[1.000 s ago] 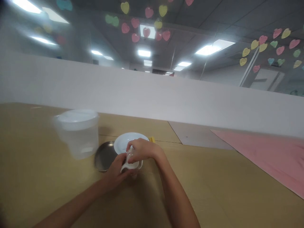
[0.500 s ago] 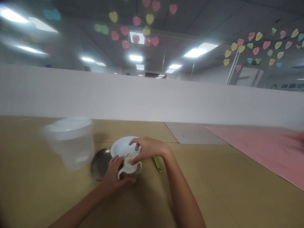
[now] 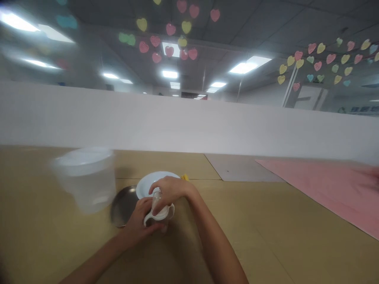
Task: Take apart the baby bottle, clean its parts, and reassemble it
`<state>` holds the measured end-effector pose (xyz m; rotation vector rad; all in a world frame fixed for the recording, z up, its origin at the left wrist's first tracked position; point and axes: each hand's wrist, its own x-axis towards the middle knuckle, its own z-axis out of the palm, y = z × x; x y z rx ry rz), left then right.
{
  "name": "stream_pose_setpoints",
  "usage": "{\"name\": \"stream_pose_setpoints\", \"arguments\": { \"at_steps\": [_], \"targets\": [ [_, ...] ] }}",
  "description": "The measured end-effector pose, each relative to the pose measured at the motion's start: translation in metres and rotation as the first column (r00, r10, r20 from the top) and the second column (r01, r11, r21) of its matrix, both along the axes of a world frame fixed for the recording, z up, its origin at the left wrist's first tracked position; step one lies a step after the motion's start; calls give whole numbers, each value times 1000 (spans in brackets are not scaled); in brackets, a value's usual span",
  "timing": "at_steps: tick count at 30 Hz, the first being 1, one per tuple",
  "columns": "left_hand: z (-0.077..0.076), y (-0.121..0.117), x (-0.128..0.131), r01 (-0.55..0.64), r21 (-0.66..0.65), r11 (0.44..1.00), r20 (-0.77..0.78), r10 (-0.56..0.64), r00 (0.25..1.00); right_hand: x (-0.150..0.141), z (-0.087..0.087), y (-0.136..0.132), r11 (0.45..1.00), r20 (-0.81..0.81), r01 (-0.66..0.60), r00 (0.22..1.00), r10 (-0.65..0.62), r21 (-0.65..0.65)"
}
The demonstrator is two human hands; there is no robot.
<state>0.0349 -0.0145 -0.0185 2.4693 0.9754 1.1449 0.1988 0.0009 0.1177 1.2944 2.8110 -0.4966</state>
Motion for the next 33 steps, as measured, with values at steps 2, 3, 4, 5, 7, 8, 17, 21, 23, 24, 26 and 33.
{"name": "stream_pose_setpoints", "arguments": {
  "at_steps": [2,3,4,5,7,8,17,21,23,24,26,33],
  "targets": [
    [1,1,-1,6,-10,1000,-9,-7,1000,-1,-1,0,1000,-4,12,1000,-12,-2],
    [2,1,-1,10,-12,1000,-11,-10,1000,-2,-2,-1,1000,-4,19,1000,-19,9],
    [3,2,-1,11,-9,1000,-10,-12,1000,-3,-3,-2,999,-3,29,1000,-29,24],
    [3,2,-1,13,-6,1000,-11,-13,1000,-4,-2,-4,998,-5,41,999,-41,42],
    [3,1,0,7,-2,1000,-11,-7,1000,-5,1,-11,995,-25,70,997,-68,67],
    [3,1,0,2,-2,1000,-12,-2,1000,-4,5,-15,993,-55,87,995,-83,74],
    [3,0,2,35,4,999,12,-36,999,15,5,2,912,-446,375,854,-268,169],
    [1,1,1,40,-5,999,3,-40,999,6,-36,38,953,-103,295,952,-287,75],
    [1,1,1,42,-8,999,-5,-43,999,0,-51,48,967,36,252,967,-252,28],
    [0,2,1,44,-10,999,-9,-44,999,-2,-55,51,969,73,245,967,-246,20],
    [1,1,1,42,-14,999,-13,-42,999,-3,-57,52,969,91,246,965,-247,27],
    [1,0,3,38,-9,999,5,-38,999,1,-15,13,965,-107,245,961,-254,-90]
  ]
}}
